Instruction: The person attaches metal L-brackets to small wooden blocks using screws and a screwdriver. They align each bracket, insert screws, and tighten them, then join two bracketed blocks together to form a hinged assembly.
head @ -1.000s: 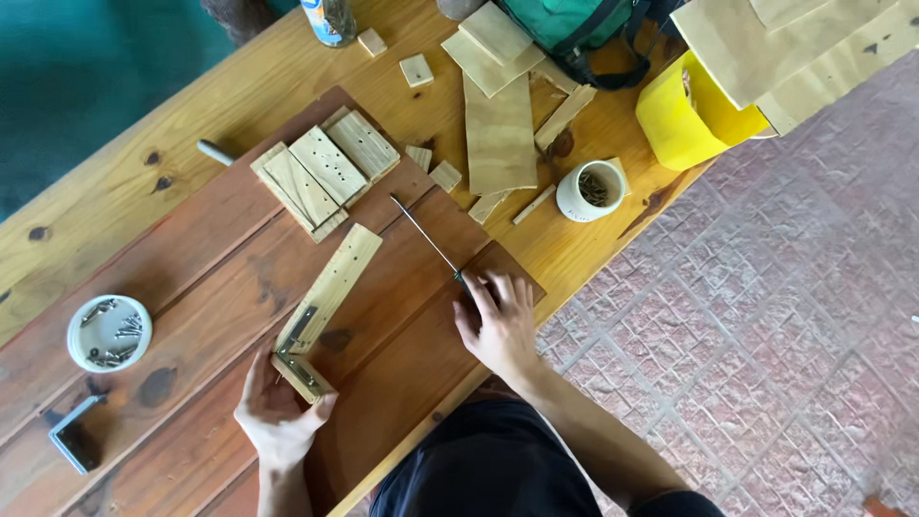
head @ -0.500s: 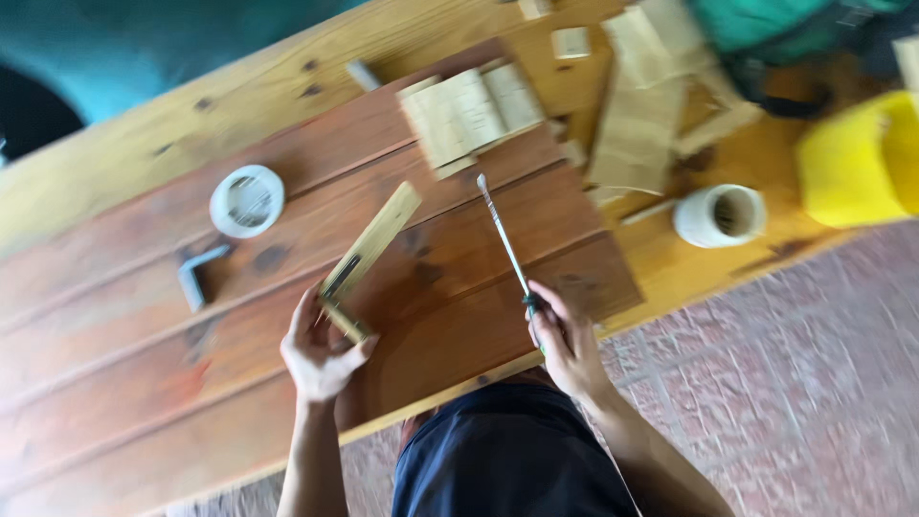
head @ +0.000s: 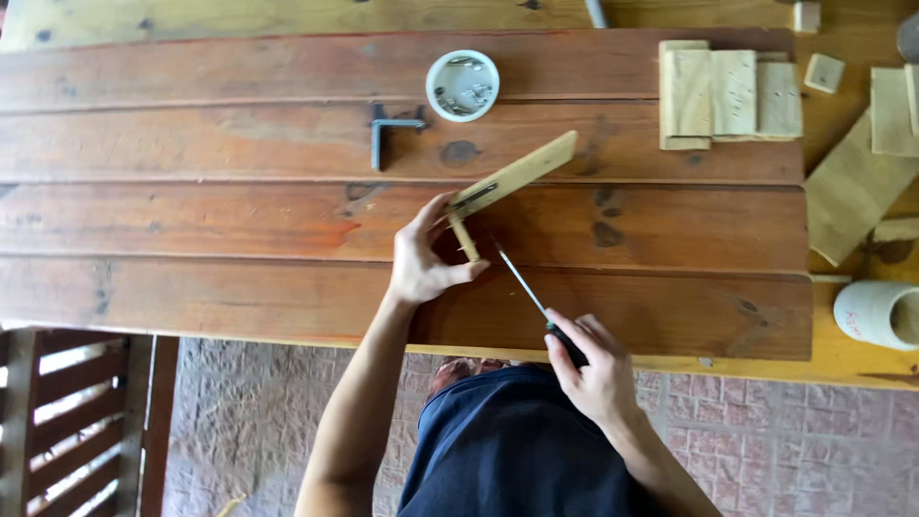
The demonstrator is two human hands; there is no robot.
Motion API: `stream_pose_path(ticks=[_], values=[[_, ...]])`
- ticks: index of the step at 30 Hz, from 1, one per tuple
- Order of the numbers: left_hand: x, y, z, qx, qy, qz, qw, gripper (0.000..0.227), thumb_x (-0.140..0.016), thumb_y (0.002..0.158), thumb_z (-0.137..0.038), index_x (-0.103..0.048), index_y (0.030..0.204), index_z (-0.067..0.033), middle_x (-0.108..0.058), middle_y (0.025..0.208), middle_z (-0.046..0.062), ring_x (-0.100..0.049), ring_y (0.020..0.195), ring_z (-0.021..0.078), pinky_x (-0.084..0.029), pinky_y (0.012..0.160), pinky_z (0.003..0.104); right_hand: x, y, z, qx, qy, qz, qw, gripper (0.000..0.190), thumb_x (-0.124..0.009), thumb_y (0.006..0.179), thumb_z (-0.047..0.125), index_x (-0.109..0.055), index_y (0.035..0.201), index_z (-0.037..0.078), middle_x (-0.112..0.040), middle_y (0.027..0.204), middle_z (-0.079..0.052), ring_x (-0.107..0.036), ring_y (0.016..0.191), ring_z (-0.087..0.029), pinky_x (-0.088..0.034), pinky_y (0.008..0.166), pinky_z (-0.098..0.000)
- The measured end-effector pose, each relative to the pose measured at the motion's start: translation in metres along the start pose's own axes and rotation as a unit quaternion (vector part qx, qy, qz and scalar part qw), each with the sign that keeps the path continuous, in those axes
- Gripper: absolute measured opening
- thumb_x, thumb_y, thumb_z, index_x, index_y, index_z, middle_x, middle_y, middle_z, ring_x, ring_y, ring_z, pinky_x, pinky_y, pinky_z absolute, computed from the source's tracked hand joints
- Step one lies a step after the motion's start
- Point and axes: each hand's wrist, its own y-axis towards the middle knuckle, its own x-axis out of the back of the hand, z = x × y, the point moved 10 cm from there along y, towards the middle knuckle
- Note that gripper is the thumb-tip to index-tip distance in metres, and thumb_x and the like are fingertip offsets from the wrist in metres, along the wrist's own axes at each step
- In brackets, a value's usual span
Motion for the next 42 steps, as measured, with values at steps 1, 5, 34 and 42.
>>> stream_pose_path(ticks=[1,5,34,42], values=[[0.000,0.001,-0.001,0.003,-0.014,0.004,1.000,0.107,-0.105,0.044,-0.018,-0.060,0.139,0.0004,-0.070,0.123,0.023,-0.067,0.116,0.0339,-0.052,0.103,0.048,0.000,0.001,0.001,-0.006,-0.003,-0.007,1.000,0.027,-0.073,0.090,0.015,-0.080,0.117,0.013,-0.069,0.079,-0.004,-0.070,0.069,-0.025,-0.056,0.062,-0.0351],[-0.008,0.003,-0.019,-0.001,-0.026,0.018,0.999,0.105,-0.105,0.045,-0.018,-0.061,0.139,0.0004,-0.069,0.124,0.025,-0.067,0.117,0.0399,-0.052,0.104,0.050,0.002,0.008,0.003,-0.010,-0.025,-0.018,0.999,0.028,-0.075,0.089,0.015,-0.081,0.116,0.014,-0.067,0.080,-0.002,-0.069,0.071,-0.022,-0.056,0.063,-0.0340],[-0.012,0.003,-0.025,-0.024,0.051,0.071,0.996,0.109,-0.103,0.050,-0.031,-0.056,0.143,0.0017,-0.068,0.123,0.027,-0.068,0.116,0.0435,-0.054,0.102,0.055,-0.022,-0.013,-0.036,-0.203,0.072,0.038,0.976,0.029,-0.057,0.102,0.015,-0.073,0.124,0.004,-0.077,0.081,-0.014,-0.065,0.054,-0.022,-0.050,0.045,-0.0328],[-0.011,0.004,-0.025,-0.024,0.082,0.062,0.994,0.107,-0.102,0.050,-0.032,-0.057,0.142,-0.0021,-0.070,0.122,0.024,-0.069,0.115,0.0420,-0.056,0.100,0.053,-0.038,-0.029,-0.034,-0.408,0.186,0.088,0.890,0.057,-0.075,0.086,0.025,-0.062,0.139,0.008,-0.073,0.105,-0.023,-0.066,0.062,-0.023,-0.052,0.038,-0.0318]])
